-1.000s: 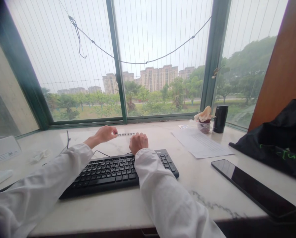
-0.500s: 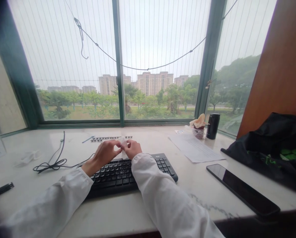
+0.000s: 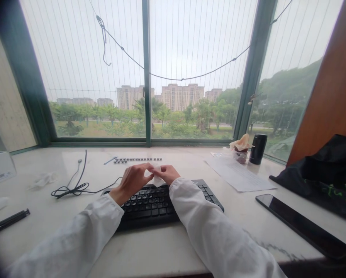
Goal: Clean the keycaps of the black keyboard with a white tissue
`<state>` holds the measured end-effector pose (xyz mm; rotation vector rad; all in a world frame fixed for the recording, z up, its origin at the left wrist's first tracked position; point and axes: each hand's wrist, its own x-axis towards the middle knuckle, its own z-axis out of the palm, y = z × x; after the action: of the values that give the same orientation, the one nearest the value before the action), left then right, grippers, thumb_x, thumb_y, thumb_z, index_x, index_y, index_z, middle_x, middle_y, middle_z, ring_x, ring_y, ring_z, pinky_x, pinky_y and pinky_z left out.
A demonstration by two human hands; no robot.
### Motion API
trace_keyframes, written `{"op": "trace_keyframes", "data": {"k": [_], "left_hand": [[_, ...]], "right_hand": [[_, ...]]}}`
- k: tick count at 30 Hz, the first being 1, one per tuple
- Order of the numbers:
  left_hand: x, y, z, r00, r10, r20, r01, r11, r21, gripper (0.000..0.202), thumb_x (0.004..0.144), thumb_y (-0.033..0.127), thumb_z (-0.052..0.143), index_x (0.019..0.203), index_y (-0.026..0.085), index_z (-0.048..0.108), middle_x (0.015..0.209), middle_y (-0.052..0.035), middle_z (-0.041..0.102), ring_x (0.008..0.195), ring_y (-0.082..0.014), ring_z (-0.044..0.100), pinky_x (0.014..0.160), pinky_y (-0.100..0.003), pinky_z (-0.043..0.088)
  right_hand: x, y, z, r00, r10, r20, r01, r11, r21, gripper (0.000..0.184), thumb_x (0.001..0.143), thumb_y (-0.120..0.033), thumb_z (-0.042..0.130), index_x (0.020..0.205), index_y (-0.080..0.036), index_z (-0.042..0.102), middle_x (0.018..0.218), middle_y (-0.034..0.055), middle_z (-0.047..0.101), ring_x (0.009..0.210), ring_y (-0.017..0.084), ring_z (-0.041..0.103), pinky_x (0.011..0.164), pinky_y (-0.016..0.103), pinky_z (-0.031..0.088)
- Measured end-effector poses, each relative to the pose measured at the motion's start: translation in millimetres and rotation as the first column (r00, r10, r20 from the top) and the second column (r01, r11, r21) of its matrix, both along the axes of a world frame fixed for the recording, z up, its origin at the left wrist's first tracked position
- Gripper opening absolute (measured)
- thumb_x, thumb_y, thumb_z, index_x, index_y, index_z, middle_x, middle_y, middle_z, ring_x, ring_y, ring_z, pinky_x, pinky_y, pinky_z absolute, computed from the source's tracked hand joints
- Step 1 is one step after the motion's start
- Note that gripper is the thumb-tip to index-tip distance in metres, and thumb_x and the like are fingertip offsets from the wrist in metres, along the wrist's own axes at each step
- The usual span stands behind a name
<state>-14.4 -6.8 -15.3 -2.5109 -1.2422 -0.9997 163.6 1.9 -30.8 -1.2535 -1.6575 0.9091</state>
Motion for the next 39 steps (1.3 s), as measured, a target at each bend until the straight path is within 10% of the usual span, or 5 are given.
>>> {"op": "trace_keyframes", "data": {"k": [8, 21, 39], "left_hand": [[-3, 5, -3.1, 0.997, 0.026, 0.066, -0.024, 0.999, -0.026, 0.013, 0.081, 0.032, 0.065, 0.091, 0.025, 0.068, 0.092, -0.0007, 0.073, 0.086, -0.0224, 0.068, 0.07, -0.029, 0.047], [-2, 5, -6.5, 0.99, -0.125, 0.066, 0.122, 0.991, 0.05, 0.014, 0.081, 0.027, 0.066, 0.094, 0.023, 0.067, 0.094, -0.0003, 0.072, 0.083, -0.0193, 0.067, 0.07, -0.027, 0.047], [-5, 1, -0.3, 0.996, -0.068, 0.065, 0.068, 0.998, 0.001, 0.011, 0.085, 0.033, 0.065, 0.094, 0.028, 0.07, 0.096, 0.0026, 0.072, 0.088, -0.0164, 0.067, 0.072, -0.025, 0.045]], "right_hand": [[0, 7, -5.2, 0.963, 0.085, -0.256, -0.101, 0.994, -0.05, 0.06, 0.049, -0.052, 0.084, 0.093, -0.013, 0.072, 0.083, 0.0069, 0.073, 0.08, 0.022, 0.066, 0.082, 0.035, 0.047], [6, 7, -4.2, 0.999, -0.028, 0.047, 0.026, 0.999, 0.031, 0.055, 0.063, -0.067, 0.07, 0.075, -0.014, 0.064, 0.066, 0.0, 0.061, 0.065, 0.014, 0.054, 0.061, 0.026, 0.039], [2, 1, 1.6, 1.0, 0.025, -0.017, -0.025, 0.999, 0.025, 0.061, 0.06, -0.075, 0.065, 0.062, -0.013, 0.066, 0.054, -0.0012, 0.054, 0.056, 0.012, 0.048, 0.058, 0.026, 0.038]]}}
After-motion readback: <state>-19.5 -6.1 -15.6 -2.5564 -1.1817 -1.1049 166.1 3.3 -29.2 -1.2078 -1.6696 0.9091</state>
